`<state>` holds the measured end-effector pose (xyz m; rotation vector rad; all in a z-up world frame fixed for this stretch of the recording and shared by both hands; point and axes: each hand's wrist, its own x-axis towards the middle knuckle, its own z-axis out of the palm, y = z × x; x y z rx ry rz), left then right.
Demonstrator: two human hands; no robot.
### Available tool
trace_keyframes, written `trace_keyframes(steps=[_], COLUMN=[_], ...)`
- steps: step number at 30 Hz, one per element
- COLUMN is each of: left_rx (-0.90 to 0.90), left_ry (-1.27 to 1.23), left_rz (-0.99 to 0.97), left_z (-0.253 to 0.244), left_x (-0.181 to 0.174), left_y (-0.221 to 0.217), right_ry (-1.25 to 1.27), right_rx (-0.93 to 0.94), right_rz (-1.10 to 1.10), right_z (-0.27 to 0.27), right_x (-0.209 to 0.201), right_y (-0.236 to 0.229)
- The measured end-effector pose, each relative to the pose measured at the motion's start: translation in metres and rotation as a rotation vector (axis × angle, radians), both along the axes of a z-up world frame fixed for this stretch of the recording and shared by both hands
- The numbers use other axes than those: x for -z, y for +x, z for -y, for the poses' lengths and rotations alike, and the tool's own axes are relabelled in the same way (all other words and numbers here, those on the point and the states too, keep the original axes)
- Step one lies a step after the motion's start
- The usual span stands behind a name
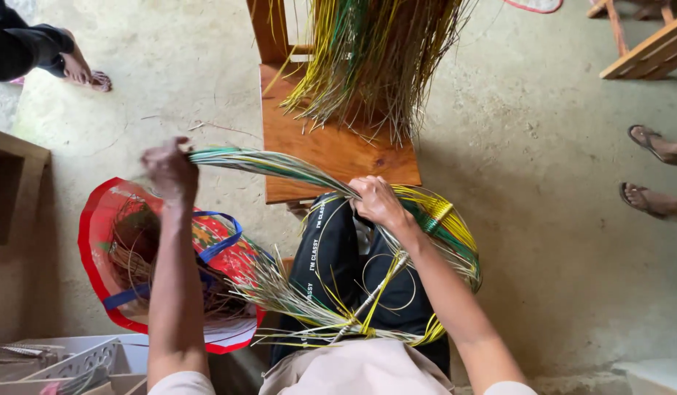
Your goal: Weaving colorful flexible strands into a circular pattern on a low wooden bench
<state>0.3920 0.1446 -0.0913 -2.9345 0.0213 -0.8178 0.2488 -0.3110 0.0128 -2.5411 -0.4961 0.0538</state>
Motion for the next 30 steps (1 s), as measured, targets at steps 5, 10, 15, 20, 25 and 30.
trace_keyframes(steps=[5,10,15,20,25,30], left_rx=[0.275,0.604,0.591,0.566,0.773,0.807], left_ry=[-0.259,-0.277,-0.427,-0.478,-0.224,-0.063], left_rz=[-0.662,-0.530,-0.617,-0.685,-0.499,-0.380], left_z=[0.098,0.169,0.200,0.197,0.214,0.222], left_x=[-0.224,-0.064,-0.034,-0.067,-0.086,-0.006], left_y=[-0.102,-0.104,-0.113,-0.135,-0.159,-0.117], right_ry=[-0.112,0.044,0.079,-0.089,-0.371,-0.418], right_rx=[0.056,0.052,0.216,0.238,0.224,0.175], right_rz=[-0.050,0.014,0.390,0.233,0.111,0.063], right_z=[0.004,0.005,0.053,0.005,-0.051,-0.071], right_x=[0.065,0.019,0.018,0.051,0.087,0.061], right_y=[0.016,0.010,-0.043,-0.121,-0.091,-0.095])
